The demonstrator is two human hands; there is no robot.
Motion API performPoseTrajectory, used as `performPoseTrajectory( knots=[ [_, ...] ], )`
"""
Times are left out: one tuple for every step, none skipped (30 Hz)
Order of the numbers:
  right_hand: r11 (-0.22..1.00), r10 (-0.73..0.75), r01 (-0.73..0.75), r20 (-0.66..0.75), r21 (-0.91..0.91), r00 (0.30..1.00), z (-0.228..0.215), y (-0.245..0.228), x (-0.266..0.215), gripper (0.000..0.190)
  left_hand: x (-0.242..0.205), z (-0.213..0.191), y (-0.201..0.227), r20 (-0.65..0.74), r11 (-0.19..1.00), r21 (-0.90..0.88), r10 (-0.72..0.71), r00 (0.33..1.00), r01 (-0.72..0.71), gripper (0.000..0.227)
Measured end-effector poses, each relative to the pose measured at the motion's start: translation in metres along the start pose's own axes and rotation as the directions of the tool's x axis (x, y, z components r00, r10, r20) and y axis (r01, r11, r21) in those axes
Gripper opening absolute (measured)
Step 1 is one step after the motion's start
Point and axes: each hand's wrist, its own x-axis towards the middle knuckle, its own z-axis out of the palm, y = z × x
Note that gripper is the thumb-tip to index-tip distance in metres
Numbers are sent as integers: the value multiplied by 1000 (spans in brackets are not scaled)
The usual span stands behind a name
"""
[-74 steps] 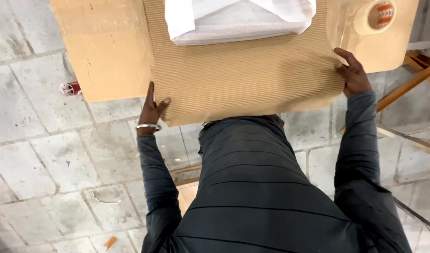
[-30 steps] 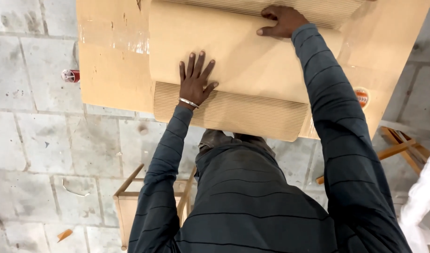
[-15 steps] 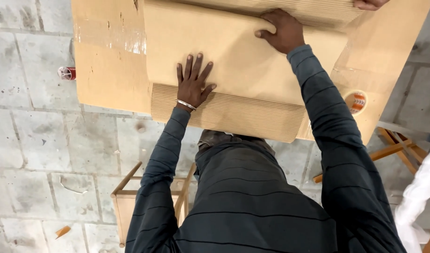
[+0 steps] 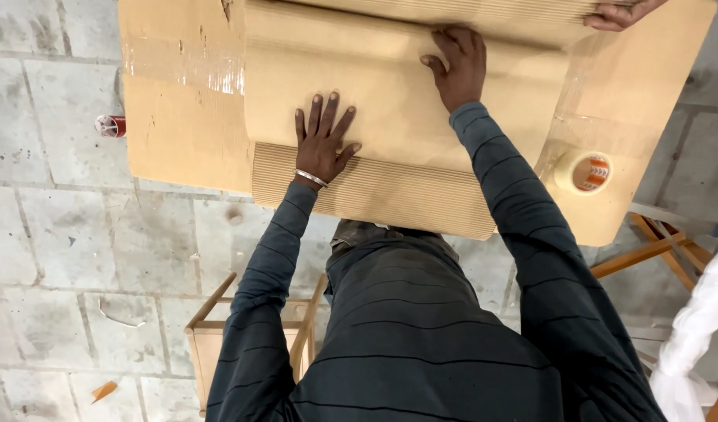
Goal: The person wraps a wooden stool in protective foam and cardboard, securing it with tape.
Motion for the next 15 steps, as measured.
performPoseTrajectory(
  knots=[
    [998, 12, -10, 29, -65, 1000, 3, 3, -6, 41, -1, -1, 1, 5, 1000, -4, 0, 1000, 0, 70],
    [998, 16, -14, 30, -66, 999, 4, 3, -8, 41, -3, 1, 2, 10, 1000, -6, 1, 1000, -1, 70],
    [998, 3, -1, 36, -68, 999, 5, 5, -6, 36, 0, 2, 2, -7, 1000, -1, 2, 1000, -2, 70],
    [997, -10, 13, 42, -71, 999, 5, 7, -4, 32, 2, 4, 2, -25, 1000, 4, 4, 1000, -4, 71],
    [998, -5, 8, 43, -70, 999, 7, 10, -4, 32, 1, 4, 3, -20, 1000, 4, 5, 1000, -5, 71],
    [994, -27, 33, 62, -100, 998, 10, 12, -5, 30, 0, 4, 3, -26, 1000, 18, -5, 1000, 6, 71],
    [989, -52, 62, 80, -134, 995, 10, 17, -2, 29, 3, 6, 5, -39, 999, 30, -13, 999, 14, 72],
    [989, -50, 60, 79, -138, 996, 12, 22, -2, 29, 4, 6, 6, -39, 1000, 28, -9, 999, 10, 72],
    [981, -55, 74, 110, -180, 992, 15, 27, 0, 26, 6, 6, 6, -38, 999, 31, -16, 999, 17, 72],
    [971, -58, 88, 141, -222, 988, 18, 32, 2, 25, 8, 6, 7, -37, 999, 34, -23, 999, 25, 73],
    [971, -57, 87, 139, -222, 989, 16, 27, 6, 25, 6, 6, 7, -37, 999, 35, -22, 999, 24, 73],
    [978, 127, -73, 281, -196, 951, 13, 23, 11, 29, 5, 5, 8, -37, 999, 41, -23, 999, 24, 73],
    [955, 289, -227, 416, -193, 862, 10, 22, 20, 33, 8, 5, 8, -43, 999, 47, -22, 999, 24, 73],
    [955, 286, -223, 411, -195, 865, 24, 39, 15, 33, 13, 4, 8, -50, 999, 48, -18, 999, 21, 73],
    [947, 290, -192, 430, -257, 855, 38, 54, 6, 35, 13, 2, 9, -40, 999, 44, -26, 999, 28, 73]
  ],
)
